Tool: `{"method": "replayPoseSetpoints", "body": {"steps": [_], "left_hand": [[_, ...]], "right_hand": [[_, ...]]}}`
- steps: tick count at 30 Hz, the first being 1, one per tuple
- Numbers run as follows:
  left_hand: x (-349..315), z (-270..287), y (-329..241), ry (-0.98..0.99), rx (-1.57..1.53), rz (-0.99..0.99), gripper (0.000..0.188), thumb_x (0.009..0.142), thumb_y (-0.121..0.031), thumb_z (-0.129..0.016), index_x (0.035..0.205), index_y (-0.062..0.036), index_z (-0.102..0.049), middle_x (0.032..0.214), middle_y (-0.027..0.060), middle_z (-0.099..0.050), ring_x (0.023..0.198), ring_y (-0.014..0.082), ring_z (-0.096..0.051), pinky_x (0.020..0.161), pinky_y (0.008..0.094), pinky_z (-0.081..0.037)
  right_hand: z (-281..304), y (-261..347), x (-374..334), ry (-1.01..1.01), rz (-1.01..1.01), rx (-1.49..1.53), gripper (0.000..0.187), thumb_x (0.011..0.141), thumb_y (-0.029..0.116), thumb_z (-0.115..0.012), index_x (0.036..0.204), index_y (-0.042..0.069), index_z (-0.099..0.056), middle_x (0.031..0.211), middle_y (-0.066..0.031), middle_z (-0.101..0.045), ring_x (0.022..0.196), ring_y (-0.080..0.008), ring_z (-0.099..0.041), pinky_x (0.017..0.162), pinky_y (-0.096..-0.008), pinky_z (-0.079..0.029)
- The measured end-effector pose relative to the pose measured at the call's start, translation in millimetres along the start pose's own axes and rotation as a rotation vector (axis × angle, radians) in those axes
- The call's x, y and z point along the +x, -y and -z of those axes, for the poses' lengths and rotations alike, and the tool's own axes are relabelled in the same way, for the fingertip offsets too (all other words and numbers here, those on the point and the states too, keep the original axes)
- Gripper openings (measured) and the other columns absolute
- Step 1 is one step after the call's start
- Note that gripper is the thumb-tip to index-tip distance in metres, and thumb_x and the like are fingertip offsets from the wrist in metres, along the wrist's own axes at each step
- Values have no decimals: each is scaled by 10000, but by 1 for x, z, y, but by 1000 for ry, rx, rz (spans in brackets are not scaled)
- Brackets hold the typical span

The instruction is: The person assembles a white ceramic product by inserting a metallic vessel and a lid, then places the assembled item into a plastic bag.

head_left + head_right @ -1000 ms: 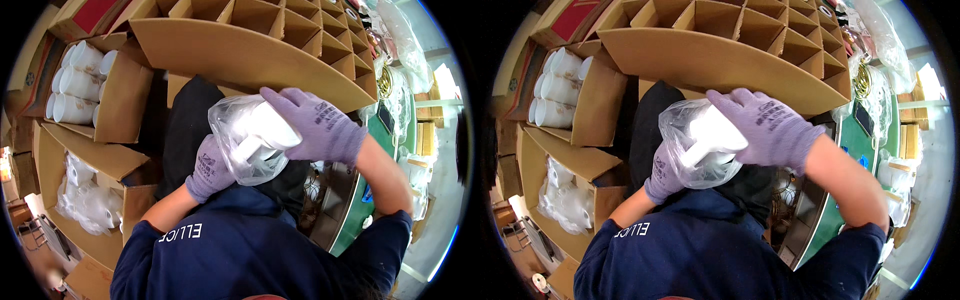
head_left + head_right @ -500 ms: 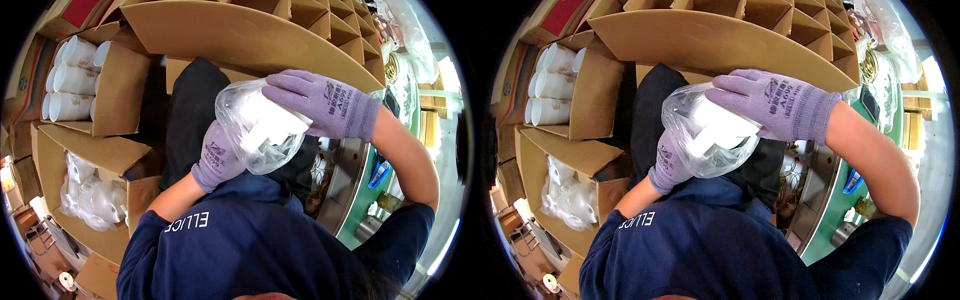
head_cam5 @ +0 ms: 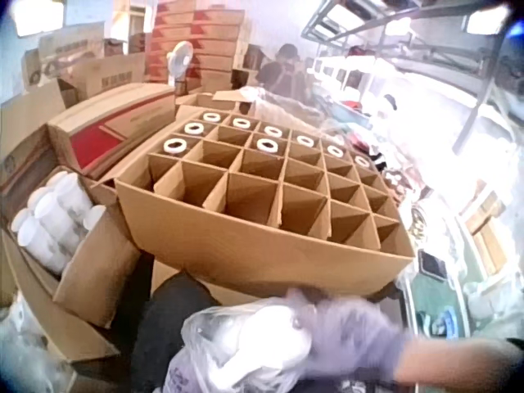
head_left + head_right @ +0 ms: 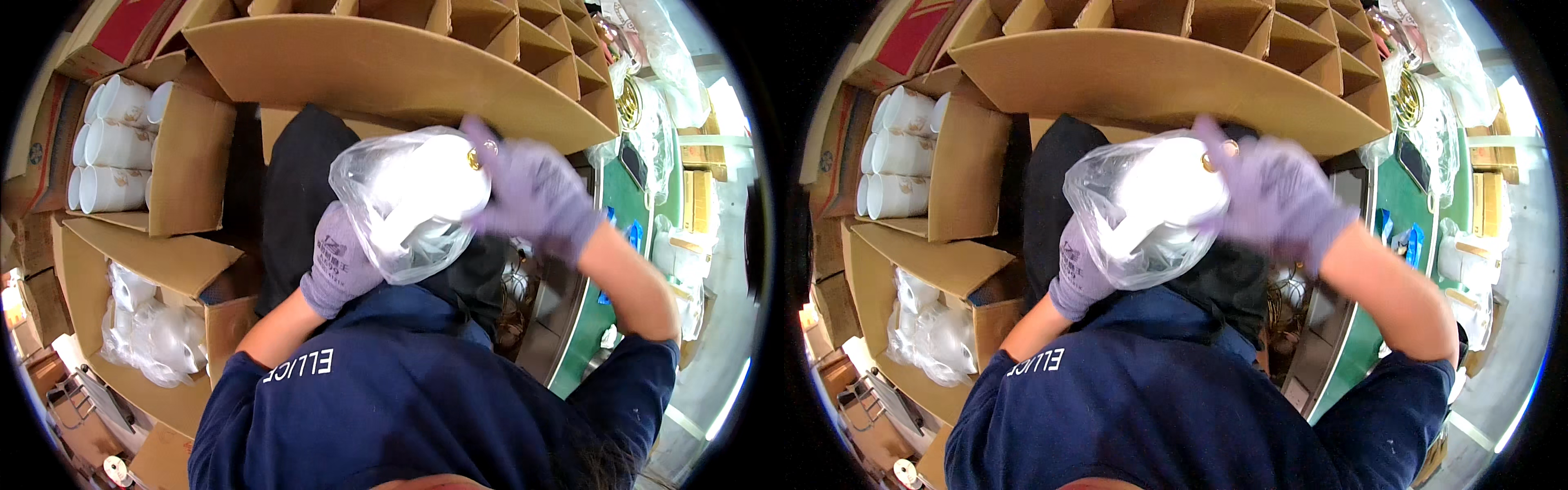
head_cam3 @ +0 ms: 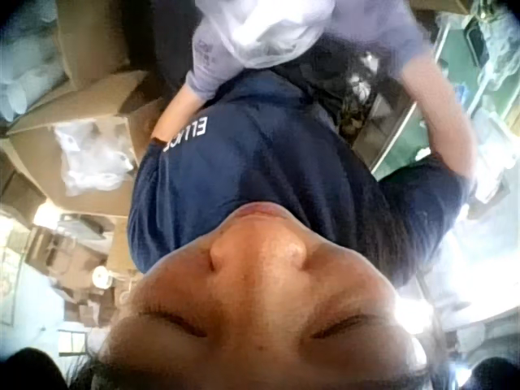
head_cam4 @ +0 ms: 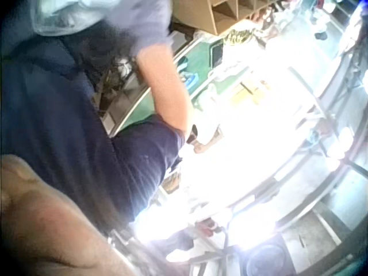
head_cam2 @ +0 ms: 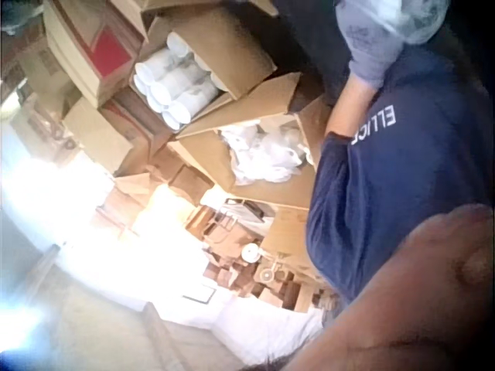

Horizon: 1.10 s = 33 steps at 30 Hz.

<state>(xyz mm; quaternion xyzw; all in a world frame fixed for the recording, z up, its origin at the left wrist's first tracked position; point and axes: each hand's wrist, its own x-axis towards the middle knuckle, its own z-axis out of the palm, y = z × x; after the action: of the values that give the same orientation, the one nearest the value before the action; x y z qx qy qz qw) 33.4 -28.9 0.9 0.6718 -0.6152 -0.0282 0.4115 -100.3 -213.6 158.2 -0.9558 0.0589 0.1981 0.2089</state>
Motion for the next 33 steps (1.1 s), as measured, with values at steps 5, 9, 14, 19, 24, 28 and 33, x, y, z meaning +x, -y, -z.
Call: {"method": "replayPoseSetpoints", "body": {"steps": [5, 9, 14, 19, 24, 28, 33], "left_hand": [[-4, -7, 4, 62, -148, 61, 448, 802, -241, -709, 1247, -189, -676, 1051, 121, -672, 927, 345, -646, 815, 445, -513], [-5, 1, -4, 77, -30, 21, 458, 810, -191, -685, 1267, -190, -666, 1145, 156, -658, 1013, 363, -639, 880, 449, -511], [-9, 1, -6, 95, 5, 6, 445, 803, -189, -691, 1248, -181, -663, 1170, 160, -651, 1055, 374, -639, 890, 446, -519], [5, 9, -20, 118, -183, 206, 467, 819, -209, -719, 1244, -36, -627, 1129, 152, -666, 986, 354, -664, 845, 427, -535], [25, 8, -53, -177, -333, 406, 415, 839, -112, -716, 1224, 13, -623, 1007, 94, -720, 908, 189, -674, 824, 317, -522], [51, 24, -110, 73, -750, 422, 454, 761, -97, -729, 1175, 53, -619, 1072, 131, -679, 999, 235, -644, 893, 363, -506], [101, 69, -159, 45, -529, -274, 519, 910, -289, -556, 1220, 126, -579, 1155, 227, -640, 1039, 299, -640, 946, 406, -499]], "right_hand": [[-4, -19, -9, -347, 388, -55, 857, 790, 450, -758, 1456, 40, -407, 836, -150, -661, 783, -344, -659, 764, -430, -538], [0, -49, 6, -169, 48, -10, 894, 792, 513, -742, 1465, 38, -397, 805, -146, -646, 759, -342, -647, 732, -408, -528], [-34, -8, -28, -10, 255, -128, 769, 899, 459, -633, 1508, 78, -359, 779, -104, -656, 690, -299, -673, 636, -413, -534], [-30, -11, 18, -421, 195, -196, 518, 833, 479, -665, 1202, 119, -618, 826, -82, -674, 720, -290, -677, 653, -408, -520], [-95, -5, -32, -1204, 120, 240, 620, 740, 380, -799, 1227, 56, -595, 952, -144, -658, 879, -338, -648, 824, -412, -516], [-137, 42, -61, -1188, -213, 591, 628, 755, 261, -775, 1278, 11, -534, 1074, -216, -630, 979, -380, -637, 888, -411, -508], [-85, -4, -142, -1318, -146, 1243, 647, 716, 69, -771, 1313, 16, -527, 1144, -82, -646, 1056, -176, -617, 902, -340, -525]]}}
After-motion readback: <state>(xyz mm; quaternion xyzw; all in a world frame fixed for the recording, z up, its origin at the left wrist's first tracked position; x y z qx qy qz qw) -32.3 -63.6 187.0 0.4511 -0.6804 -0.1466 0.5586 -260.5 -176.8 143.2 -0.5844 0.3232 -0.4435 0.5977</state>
